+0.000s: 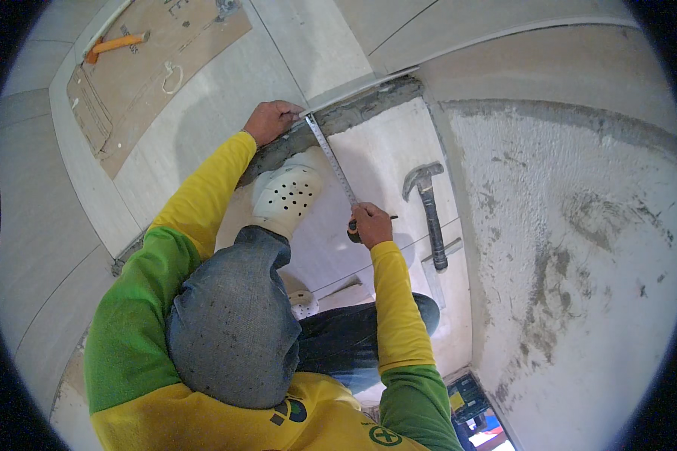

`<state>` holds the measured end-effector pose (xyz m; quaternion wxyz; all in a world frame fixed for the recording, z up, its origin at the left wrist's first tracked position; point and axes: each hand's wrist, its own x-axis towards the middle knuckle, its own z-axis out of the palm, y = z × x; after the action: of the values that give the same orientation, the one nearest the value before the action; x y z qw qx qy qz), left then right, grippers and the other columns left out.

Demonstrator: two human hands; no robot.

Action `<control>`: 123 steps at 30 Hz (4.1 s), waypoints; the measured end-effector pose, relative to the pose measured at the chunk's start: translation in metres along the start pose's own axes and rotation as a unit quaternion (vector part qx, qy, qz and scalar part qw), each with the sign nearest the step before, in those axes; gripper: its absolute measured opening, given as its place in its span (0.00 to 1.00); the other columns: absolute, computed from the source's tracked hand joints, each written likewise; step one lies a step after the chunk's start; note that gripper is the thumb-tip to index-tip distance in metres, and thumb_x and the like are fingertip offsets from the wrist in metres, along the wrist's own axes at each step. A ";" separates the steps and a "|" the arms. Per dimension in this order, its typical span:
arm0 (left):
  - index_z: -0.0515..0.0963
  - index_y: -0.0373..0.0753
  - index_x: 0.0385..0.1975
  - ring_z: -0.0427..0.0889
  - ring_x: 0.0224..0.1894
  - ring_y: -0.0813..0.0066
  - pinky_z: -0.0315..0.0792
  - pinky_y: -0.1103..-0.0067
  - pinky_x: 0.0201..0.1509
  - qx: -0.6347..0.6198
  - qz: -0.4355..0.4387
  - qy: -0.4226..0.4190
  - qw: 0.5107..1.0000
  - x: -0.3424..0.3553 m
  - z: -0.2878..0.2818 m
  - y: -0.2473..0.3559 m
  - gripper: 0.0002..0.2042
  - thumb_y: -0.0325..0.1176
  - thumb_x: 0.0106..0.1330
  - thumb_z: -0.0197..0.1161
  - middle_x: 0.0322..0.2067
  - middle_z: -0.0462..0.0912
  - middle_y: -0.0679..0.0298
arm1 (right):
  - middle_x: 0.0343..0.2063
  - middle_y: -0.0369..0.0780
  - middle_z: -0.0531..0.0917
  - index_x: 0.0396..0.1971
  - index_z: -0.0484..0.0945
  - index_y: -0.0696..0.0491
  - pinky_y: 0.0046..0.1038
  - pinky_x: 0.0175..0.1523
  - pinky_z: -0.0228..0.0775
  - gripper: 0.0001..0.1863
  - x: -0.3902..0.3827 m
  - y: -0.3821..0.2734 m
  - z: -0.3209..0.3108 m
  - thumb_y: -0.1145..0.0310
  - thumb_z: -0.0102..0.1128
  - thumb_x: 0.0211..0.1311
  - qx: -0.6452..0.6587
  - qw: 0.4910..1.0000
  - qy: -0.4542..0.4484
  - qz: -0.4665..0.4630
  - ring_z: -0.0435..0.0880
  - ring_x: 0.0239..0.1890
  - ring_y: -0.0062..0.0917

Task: The person measures the tile gap and wall using a measuring tape and marks them with a pencil, then checks the wall alignment using a spirit level.

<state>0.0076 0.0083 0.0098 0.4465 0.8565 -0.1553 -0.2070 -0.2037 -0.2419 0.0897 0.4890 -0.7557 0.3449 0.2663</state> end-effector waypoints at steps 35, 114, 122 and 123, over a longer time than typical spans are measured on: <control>0.81 0.43 0.42 0.81 0.41 0.55 0.74 0.69 0.49 0.027 0.016 0.006 0.999 -0.002 -0.001 0.000 0.11 0.33 0.60 0.58 0.39 0.82 0.54 | 0.24 0.39 0.82 0.31 0.82 0.58 0.24 0.38 0.72 0.15 -0.004 0.001 -0.003 0.60 0.56 0.58 -0.002 1.000 0.011 -0.010 0.80 0.28 0.22; 0.70 0.33 0.55 0.76 0.38 0.79 0.72 0.81 0.40 -0.231 -0.122 -0.263 0.929 0.053 -0.017 0.090 0.23 0.38 0.61 0.57 0.39 0.79 0.63 | 0.20 0.34 0.79 0.27 0.82 0.58 0.19 0.31 0.67 0.10 -0.049 0.010 -0.062 0.66 0.58 0.59 0.212 0.969 0.117 -0.042 0.75 0.24 0.15; 0.70 0.33 0.57 0.75 0.34 0.79 0.70 0.81 0.41 -0.166 -0.111 -0.232 0.952 0.084 0.004 0.085 0.26 0.39 0.60 0.57 0.33 0.79 0.66 | 0.18 0.33 0.78 0.25 0.80 0.58 0.18 0.30 0.66 0.10 -0.053 0.010 -0.062 0.67 0.57 0.59 0.208 0.969 0.132 -0.026 0.74 0.22 0.15; 0.70 0.33 0.58 0.75 0.34 0.79 0.70 0.80 0.41 -0.147 -0.118 -0.246 0.951 0.086 0.006 0.087 0.26 0.39 0.60 0.57 0.34 0.80 0.66 | 0.18 0.33 0.78 0.25 0.80 0.58 0.18 0.30 0.66 0.10 -0.054 0.010 -0.063 0.67 0.57 0.59 0.215 0.968 0.129 -0.025 0.74 0.22 0.16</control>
<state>0.0720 -0.0828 0.0603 0.4879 0.7160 -0.1260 -0.4831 -0.2405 -0.2888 0.1482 0.5978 -0.6693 0.4350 0.0742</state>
